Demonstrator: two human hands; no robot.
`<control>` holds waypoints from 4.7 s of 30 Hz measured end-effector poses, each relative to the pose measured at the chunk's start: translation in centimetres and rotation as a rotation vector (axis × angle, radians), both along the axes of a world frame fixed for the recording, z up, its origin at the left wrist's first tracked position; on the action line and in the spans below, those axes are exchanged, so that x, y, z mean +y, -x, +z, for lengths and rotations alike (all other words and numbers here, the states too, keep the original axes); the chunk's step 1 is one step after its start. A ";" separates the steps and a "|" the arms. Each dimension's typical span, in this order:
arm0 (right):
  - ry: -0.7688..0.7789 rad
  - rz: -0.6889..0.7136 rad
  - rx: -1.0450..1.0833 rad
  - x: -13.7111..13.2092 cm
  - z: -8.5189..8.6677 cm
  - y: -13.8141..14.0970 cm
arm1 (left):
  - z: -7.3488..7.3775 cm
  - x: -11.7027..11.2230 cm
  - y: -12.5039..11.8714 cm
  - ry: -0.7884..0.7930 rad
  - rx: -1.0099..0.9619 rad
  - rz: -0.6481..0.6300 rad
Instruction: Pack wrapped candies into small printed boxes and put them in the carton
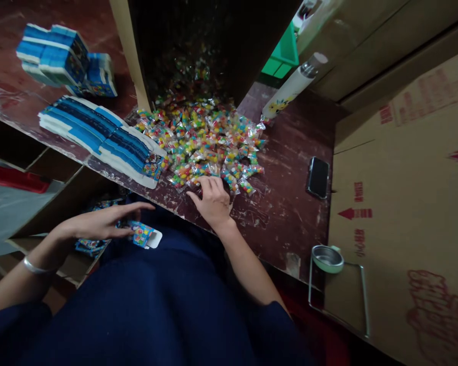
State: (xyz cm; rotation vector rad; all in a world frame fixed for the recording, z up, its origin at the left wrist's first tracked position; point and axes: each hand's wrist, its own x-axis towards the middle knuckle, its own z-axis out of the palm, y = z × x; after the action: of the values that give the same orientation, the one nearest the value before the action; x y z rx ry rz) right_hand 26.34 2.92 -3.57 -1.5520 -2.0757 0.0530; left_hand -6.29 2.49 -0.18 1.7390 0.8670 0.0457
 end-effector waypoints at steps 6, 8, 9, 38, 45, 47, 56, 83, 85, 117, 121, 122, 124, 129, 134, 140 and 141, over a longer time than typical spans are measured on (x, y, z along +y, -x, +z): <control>-0.142 -0.080 0.186 0.8 0.7 0.0 | 0.3 0.0 -1.1 0.158 -0.079 0.166; -0.131 -0.146 0.392 0.4 2.0 0.2 | -0.4 -0.3 -2.6 0.214 -0.200 0.357; -0.106 -0.166 0.501 0.0 2.8 0.5 | -0.9 -0.4 -3.4 0.228 -0.268 0.432; 0.236 0.132 1.030 -2.8 2.9 5.9 | -1.0 -2.6 -9.8 0.206 -0.789 0.819; 0.454 0.132 0.998 -1.7 4.3 5.5 | -1.5 -2.9 -9.3 -0.022 -0.688 0.808; 0.526 0.121 1.007 -1.1 4.5 5.1 | -1.6 -3.0 -9.0 -0.060 -0.653 0.765; 0.486 0.212 0.936 -0.2 4.9 4.8 | -1.0 -2.9 -8.3 -0.081 -0.642 0.701; -0.173 0.345 0.277 2.4 0.2 7.3 | -0.8 0.5 -2.4 0.345 -0.649 0.825; -0.300 0.396 0.264 1.1 0.6 7.0 | -1.4 0.7 -4.0 0.493 -0.808 0.889; 0.452 0.032 1.002 -3.0 2.9 6.7 | -2.1 -2.0 -9.9 0.282 -0.828 1.066; 0.337 -0.008 1.038 -2.7 2.1 7.3 | -2.8 -2.7 -10.4 -0.040 -0.823 1.163; 0.305 0.000 1.035 -2.6 1.9 7.4 | -3.0 -2.8 -10.4 -0.116 -0.805 1.155; 0.220 0.028 0.987 -2.4 1.4 7.4 | -3.2 -3.0 -10.1 -0.197 -0.755 1.084; 0.070 0.148 0.792 -2.0 0.6 6.7 | -2.6 -2.7 -9.0 -0.064 -0.735 0.863; 0.109 0.213 0.805 -1.6 1.4 6.3 | -1.5 -2.3 -8.3 0.027 -0.700 0.781; 0.287 0.216 1.057 -1.2 2.5 6.7 | -1.4 -2.3 -8.2 0.024 -0.726 0.889; 0.311 0.233 1.037 -1.1 2.8 6.7 | -1.4 -2.4 -8.1 0.026 -0.722 0.887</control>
State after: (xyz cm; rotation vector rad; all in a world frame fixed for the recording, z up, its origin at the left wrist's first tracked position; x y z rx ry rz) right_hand 19.61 1.81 -0.79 -1.0425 -1.3958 1.0634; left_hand 1.80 0.12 -1.56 1.0506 0.9908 1.1609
